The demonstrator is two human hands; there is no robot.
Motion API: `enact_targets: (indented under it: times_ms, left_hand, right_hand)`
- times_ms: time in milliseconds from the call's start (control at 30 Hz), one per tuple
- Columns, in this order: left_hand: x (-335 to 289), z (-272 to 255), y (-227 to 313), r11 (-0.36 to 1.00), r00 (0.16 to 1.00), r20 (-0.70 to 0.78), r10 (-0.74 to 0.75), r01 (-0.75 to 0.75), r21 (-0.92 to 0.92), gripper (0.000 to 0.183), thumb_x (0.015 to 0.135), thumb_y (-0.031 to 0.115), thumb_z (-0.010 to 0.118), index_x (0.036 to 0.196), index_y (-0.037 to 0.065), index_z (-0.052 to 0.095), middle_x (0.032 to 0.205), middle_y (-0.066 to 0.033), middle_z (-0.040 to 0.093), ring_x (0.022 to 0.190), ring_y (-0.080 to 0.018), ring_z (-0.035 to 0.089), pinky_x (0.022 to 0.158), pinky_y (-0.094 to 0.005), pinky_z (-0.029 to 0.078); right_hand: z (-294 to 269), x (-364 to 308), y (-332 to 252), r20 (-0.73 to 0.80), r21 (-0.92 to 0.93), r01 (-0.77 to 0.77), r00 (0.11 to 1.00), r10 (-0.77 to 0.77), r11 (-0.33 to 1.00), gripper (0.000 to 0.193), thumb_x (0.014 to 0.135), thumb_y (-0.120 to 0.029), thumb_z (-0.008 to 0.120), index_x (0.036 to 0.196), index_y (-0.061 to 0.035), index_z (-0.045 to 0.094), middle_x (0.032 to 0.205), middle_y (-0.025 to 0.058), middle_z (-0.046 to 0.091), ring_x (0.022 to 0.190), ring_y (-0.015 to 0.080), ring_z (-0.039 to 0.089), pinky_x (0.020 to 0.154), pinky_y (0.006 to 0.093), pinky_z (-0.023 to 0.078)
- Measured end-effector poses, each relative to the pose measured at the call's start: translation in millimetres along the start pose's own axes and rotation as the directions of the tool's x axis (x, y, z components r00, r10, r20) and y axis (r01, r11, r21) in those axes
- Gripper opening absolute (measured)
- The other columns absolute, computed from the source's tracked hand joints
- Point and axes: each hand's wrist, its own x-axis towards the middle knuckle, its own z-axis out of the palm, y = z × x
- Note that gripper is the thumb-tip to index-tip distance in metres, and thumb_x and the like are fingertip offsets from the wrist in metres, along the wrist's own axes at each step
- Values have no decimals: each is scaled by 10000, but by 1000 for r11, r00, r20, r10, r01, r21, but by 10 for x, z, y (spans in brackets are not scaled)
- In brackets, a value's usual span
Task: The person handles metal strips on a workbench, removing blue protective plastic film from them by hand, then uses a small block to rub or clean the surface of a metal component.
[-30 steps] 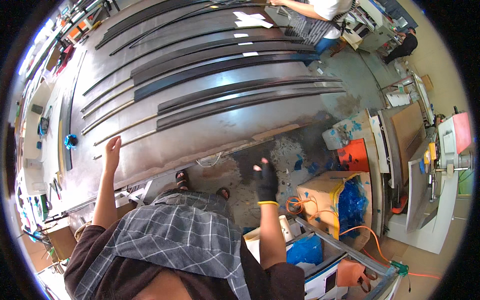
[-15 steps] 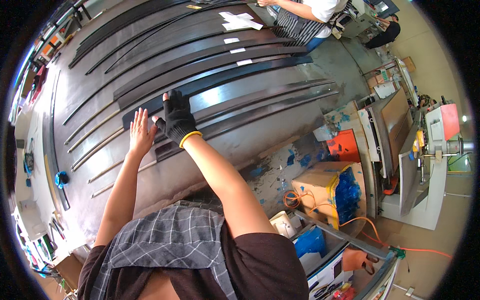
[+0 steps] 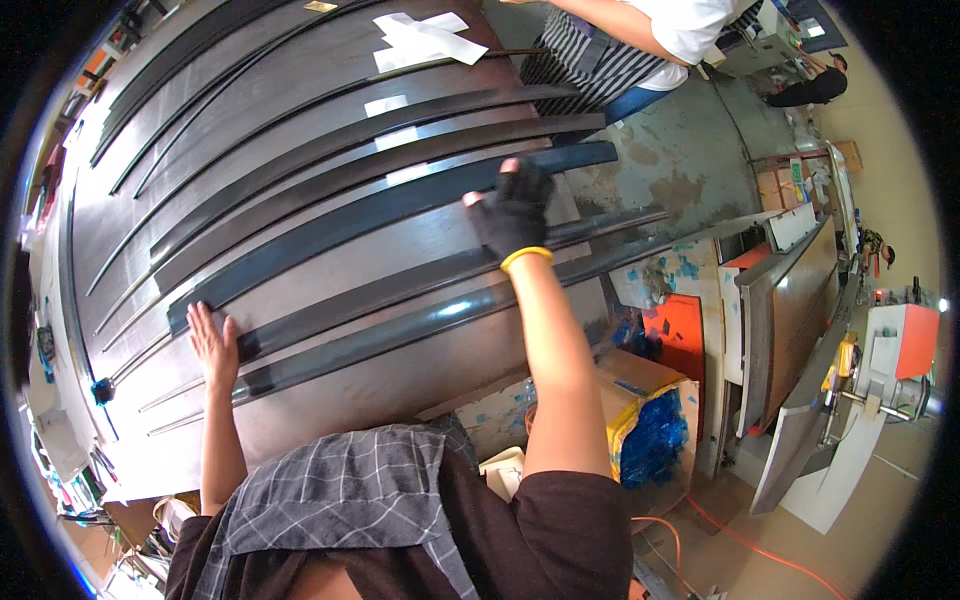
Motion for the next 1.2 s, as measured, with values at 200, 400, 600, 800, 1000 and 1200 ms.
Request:
enact_targets:
  times_ms: [200, 400, 600, 800, 1000, 1200]
  left_hand:
    - [122, 329, -1025, 961, 949, -210, -237, 197, -195, 614, 970, 450, 483, 1397, 12, 421, 1428, -243, 410, 1358, -374, 343, 1112, -455, 269]
    - [146, 531, -3002, 551, 815, -109, -569, 279, -787, 284, 939, 232, 561, 1075, -17, 577, 1007, -142, 609, 917, -196, 556, 802, -343, 468]
    - [542, 444, -2657, 393, 677, 147, -721, 575, -718, 216, 808, 157, 636, 938, 49, 502, 841, -83, 524, 680, -168, 539, 566, -311, 462]
    - [492, -187, -2150, 121, 499, 325, -804, 672, -731, 219, 779, 104, 630, 972, 89, 530, 693, -48, 588, 518, -109, 552, 413, -261, 424]
    - [241, -377, -2161, 39, 501, 312, -807, 573, -819, 128, 759, 111, 638, 869, 93, 573, 604, -7, 533, 443, -80, 493, 389, -196, 399]
    - [-1002, -641, -2390, 51, 493, 313, -812, 594, -803, 99, 802, 123, 646, 824, 137, 550, 598, 43, 503, 460, -40, 453, 405, -172, 370]
  right_hand:
    - [-93, 697, 1520, 15, 0, -451, 892, 451, 892, 813, 896, -584, 433, 1435, 11, 304, 1485, 257, 317, 1376, 367, 325, 1125, 462, 249]
    - [57, 1225, 2018, 679, 569, -821, 437, 590, -46, 712, 870, -681, 416, 1163, -54, 582, 1053, 178, 643, 873, 296, 626, 785, 385, 494]
    - [109, 1257, 2492, 731, 484, -868, 334, 595, -107, 672, 838, -757, 408, 973, -142, 642, 766, 65, 676, 600, 235, 609, 528, 373, 520]
    - [-426, 1215, 2246, 657, 521, -843, 295, 694, -134, 799, 826, -761, 425, 1149, -51, 599, 1072, 137, 660, 880, 274, 636, 753, 385, 533]
    - [-1188, 637, 1859, 595, 691, -713, 465, 655, -122, 655, 849, -718, 466, 985, -94, 611, 906, 53, 658, 736, 222, 604, 654, 367, 520]
    - [-990, -716, 2730, 767, 587, -714, 340, 544, -382, 583, 927, -633, 410, 1086, -109, 610, 970, 50, 656, 850, 204, 570, 838, 329, 450]
